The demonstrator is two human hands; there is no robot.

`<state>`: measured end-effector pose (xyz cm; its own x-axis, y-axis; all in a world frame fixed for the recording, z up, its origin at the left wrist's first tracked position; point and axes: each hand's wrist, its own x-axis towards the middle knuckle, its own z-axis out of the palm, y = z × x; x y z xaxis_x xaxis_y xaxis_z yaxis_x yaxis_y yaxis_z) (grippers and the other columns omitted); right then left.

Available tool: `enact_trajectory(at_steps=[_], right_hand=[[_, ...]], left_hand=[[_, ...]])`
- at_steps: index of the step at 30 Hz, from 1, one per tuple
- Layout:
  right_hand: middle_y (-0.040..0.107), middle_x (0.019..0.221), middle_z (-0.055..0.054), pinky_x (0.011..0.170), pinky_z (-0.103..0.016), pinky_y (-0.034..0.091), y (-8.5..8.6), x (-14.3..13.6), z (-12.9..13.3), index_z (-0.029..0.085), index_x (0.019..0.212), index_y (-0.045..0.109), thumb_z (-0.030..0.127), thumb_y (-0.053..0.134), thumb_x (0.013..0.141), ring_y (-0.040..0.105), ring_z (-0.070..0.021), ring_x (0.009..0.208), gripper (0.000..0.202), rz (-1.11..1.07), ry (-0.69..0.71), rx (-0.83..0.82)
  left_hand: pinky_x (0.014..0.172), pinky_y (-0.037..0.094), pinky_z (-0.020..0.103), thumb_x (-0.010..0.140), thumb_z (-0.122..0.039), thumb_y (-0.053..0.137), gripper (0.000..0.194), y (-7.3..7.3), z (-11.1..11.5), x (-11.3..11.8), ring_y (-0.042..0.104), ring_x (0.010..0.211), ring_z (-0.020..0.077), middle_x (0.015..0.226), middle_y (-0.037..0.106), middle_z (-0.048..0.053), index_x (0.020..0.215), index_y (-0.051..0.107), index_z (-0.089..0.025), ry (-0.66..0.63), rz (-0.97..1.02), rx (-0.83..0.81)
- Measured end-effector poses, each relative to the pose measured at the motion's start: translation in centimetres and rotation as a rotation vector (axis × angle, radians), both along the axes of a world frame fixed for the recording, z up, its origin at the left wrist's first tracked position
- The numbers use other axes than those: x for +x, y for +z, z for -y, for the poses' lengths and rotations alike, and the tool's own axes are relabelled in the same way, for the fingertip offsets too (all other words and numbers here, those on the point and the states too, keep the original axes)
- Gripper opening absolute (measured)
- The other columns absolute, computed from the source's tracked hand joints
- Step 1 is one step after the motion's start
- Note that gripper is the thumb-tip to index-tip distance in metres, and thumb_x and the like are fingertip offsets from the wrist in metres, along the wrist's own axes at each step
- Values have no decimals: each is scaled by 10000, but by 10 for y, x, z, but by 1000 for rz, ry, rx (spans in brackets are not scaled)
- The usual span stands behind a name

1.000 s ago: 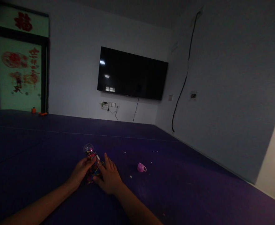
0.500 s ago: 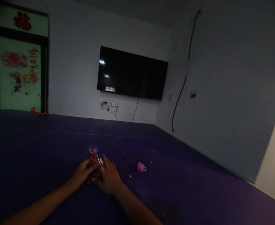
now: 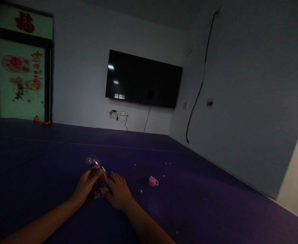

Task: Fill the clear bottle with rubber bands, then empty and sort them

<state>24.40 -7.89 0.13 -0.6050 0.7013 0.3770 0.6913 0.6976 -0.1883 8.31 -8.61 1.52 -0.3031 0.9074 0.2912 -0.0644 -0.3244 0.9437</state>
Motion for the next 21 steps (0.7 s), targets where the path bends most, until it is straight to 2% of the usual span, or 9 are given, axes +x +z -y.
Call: enact_trajectory(at_steps=[4,8,11,13,16,19,21], right_hand=[[426,1374,-110,1000,-465,312,-1,1,-2,263,1302,453,404,493,855,388,-270,1254,470,-39,30,15],[513,1286,-103,965,-423,349,1,2,-1,245,1233,520,438,557,804,462,-256,1178,472,-163,9,75],[624,1086,-79,876,-348,401,4,3,0,224,1055,613,443,542,816,553,-215,1023,333,-293,0,134],[653,862,-55,739,-273,421,3,4,1,194,880,641,435,486,854,591,-173,833,287,-377,-47,166],[534,542,5,515,-215,326,-1,6,0,170,605,572,424,397,901,499,-104,521,427,-424,-115,156],[379,422,43,437,-217,213,-6,6,-1,165,469,450,422,370,911,352,-61,385,518,-390,-16,83],[342,417,50,432,-216,194,-8,6,-2,164,454,414,423,387,903,319,-53,376,519,-370,67,58]], left_hand=[[588,464,285,545,-581,712,507,-2,-3,-2,640,717,243,756,691,55,828,639,-166,54,-5,19],[639,468,293,571,-585,692,501,-4,-5,-2,643,774,254,786,695,61,838,640,-165,69,-58,53],[697,476,321,618,-588,650,493,-4,-5,-3,646,814,265,828,699,69,869,635,-163,83,-148,73],[719,480,340,648,-585,623,483,-4,-4,-3,647,817,266,842,701,69,886,633,-165,91,-217,88],[716,487,346,670,-569,608,460,-2,-1,-3,649,803,262,850,703,66,906,631,-174,96,-305,109],[702,494,347,678,-557,603,456,0,3,0,654,786,262,845,707,67,939,631,-184,103,-367,125],[694,497,348,678,-558,600,467,0,5,2,658,780,265,841,709,68,962,630,-189,106,-392,131]])
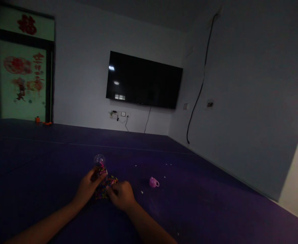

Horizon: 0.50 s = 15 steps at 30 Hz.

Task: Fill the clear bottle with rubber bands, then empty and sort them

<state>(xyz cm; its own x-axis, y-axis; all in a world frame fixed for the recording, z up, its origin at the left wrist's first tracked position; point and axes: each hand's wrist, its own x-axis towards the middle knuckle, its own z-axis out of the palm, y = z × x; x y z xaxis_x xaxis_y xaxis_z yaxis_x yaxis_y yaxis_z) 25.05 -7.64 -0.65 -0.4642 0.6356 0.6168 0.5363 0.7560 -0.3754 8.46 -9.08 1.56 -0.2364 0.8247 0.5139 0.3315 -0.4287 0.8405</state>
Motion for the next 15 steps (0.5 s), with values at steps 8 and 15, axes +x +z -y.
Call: enact_trajectory(at_steps=[8,15], right_hand=[[424,467,33,458,-206,263,4,-1,0,170,512,469,399,379,906,395,-70,425,465,47,64,49],[647,807,-41,674,-243,443,12,-2,12,204,848,654,359,412,892,593,-146,747,291,68,3,192]], left_hand=[[694,496,348,677,-548,601,455,1,-1,0,653,767,259,829,710,61,944,633,-181,-6,-10,8],[649,492,335,665,-616,573,480,-3,-7,-2,648,719,259,741,699,62,808,642,-164,-27,94,-40]])
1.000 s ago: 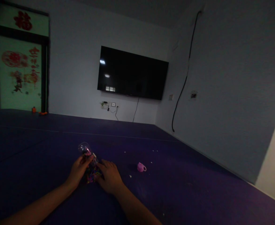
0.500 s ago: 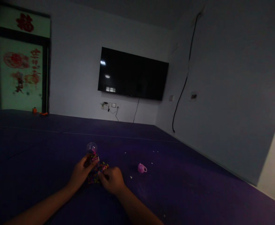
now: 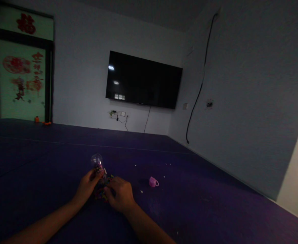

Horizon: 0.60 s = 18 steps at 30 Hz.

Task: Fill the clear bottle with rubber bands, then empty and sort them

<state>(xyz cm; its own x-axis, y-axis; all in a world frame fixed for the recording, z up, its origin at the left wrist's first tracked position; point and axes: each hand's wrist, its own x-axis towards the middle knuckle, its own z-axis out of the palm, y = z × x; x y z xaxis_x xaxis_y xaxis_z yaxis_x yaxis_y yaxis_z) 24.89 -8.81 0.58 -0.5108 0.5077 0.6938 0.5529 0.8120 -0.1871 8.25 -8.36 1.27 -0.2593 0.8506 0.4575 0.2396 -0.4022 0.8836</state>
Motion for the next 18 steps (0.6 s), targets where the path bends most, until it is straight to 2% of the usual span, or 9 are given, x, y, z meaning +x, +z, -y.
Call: enact_trajectory(at_steps=[3,5,7,10,13,15,18], right_hand=[[596,1168,-79,861,-329,442,-1,0,0,238,1039,645,383,462,871,561,-201,1029,288,7,-21,34],[467,1343,-102,927,-394,410,-3,0,-3,247,1126,615,404,488,859,492,-240,1155,335,48,-47,39],[336,1435,-124,954,-430,388,-5,0,-5,251,1227,547,406,505,853,427,-263,1228,407,103,-51,29],[141,1501,-138,975,-455,365,-5,0,-5,271,1367,371,398,519,852,341,-288,1291,551,175,-44,-2],[-54,1510,-135,999,-481,331,-5,-1,-4,281,1428,214,421,525,848,259,-321,1327,672,225,-51,-39],[-135,1499,-132,1019,-488,306,-5,-2,-4,277,1445,122,435,521,849,216,-330,1341,735,247,-46,-60],[-184,1487,-138,1034,-494,285,-6,-5,-6,258,1450,10,442,533,839,176,-334,1352,825,254,-43,-78]], left_hand=[[635,489,315,657,-638,574,510,-1,-1,0,648,718,250,737,697,65,796,651,-153,-34,66,-8],[627,487,303,654,-651,572,524,0,-1,0,646,711,244,730,695,63,776,657,-148,-54,104,-20],[618,485,300,652,-661,568,532,0,-1,-1,644,702,243,717,692,60,756,658,-148,-62,131,-41],[616,485,306,659,-662,562,532,1,-1,-2,645,710,254,711,692,62,754,659,-149,-71,151,-67],[639,490,311,665,-654,560,526,0,-2,-2,650,750,262,751,702,67,781,661,-151,-89,156,-72],[669,495,319,671,-636,566,514,1,-1,-1,653,789,268,803,709,72,822,662,-153,-118,148,-76],[731,496,337,666,-584,600,491,2,2,1,651,850,275,882,711,85,894,656,-152,-190,106,-69]])
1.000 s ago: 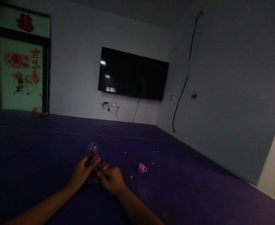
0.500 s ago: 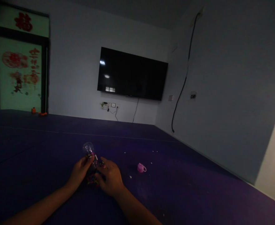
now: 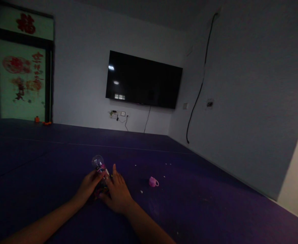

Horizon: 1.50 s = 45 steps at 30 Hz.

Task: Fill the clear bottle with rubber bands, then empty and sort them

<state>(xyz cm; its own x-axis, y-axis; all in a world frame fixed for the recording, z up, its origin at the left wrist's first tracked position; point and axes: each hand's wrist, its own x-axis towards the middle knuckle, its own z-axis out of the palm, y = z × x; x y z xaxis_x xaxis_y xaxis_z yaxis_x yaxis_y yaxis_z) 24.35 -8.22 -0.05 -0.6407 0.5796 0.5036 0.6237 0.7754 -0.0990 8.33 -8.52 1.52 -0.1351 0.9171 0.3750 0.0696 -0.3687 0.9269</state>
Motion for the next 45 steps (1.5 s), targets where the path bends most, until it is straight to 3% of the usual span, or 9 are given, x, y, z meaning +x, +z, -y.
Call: enact_trajectory(at_steps=[4,10,15,25,35,45], right_hand=[[-165,1484,-181,1039,-496,278,-3,-2,-2,203,1450,-25,438,578,805,175,-341,1351,914,-15,-10,5],[-42,1500,-201,1042,-488,274,-3,-3,-3,179,1446,104,415,610,780,168,-330,1355,869,-25,-17,-6],[41,1510,-165,1041,-484,273,-2,-1,-5,221,1438,167,414,586,801,199,-312,1349,786,-8,-39,-43],[242,1475,-132,1034,-484,273,-3,0,-4,260,1399,287,409,546,833,255,-288,1330,639,4,-67,-70],[564,1184,-86,936,-380,374,0,-1,-9,233,1153,543,284,530,847,498,-223,1121,310,-70,23,-30],[634,1020,-44,859,-327,414,6,-1,-4,220,972,631,253,508,857,572,-189,971,172,-106,48,-30]], left_hand=[[747,494,340,657,-519,636,453,-1,3,1,650,848,266,876,708,80,926,642,-155,-90,-82,11],[699,506,335,659,-511,639,439,-5,1,-1,660,790,257,833,710,74,914,637,-153,-108,-91,-17],[755,500,342,652,-544,630,478,-1,0,-2,654,874,271,913,711,93,924,642,-151,-42,-41,-25],[671,512,326,626,-601,639,520,-6,-4,-2,665,814,268,843,711,82,878,633,-146,90,65,-36],[725,503,364,636,-597,619,489,-1,2,0,666,807,276,821,711,76,859,636,-163,133,-33,26],[725,493,375,634,-616,609,521,-1,-1,-4,658,821,288,834,704,92,880,631,-157,228,-20,49]])
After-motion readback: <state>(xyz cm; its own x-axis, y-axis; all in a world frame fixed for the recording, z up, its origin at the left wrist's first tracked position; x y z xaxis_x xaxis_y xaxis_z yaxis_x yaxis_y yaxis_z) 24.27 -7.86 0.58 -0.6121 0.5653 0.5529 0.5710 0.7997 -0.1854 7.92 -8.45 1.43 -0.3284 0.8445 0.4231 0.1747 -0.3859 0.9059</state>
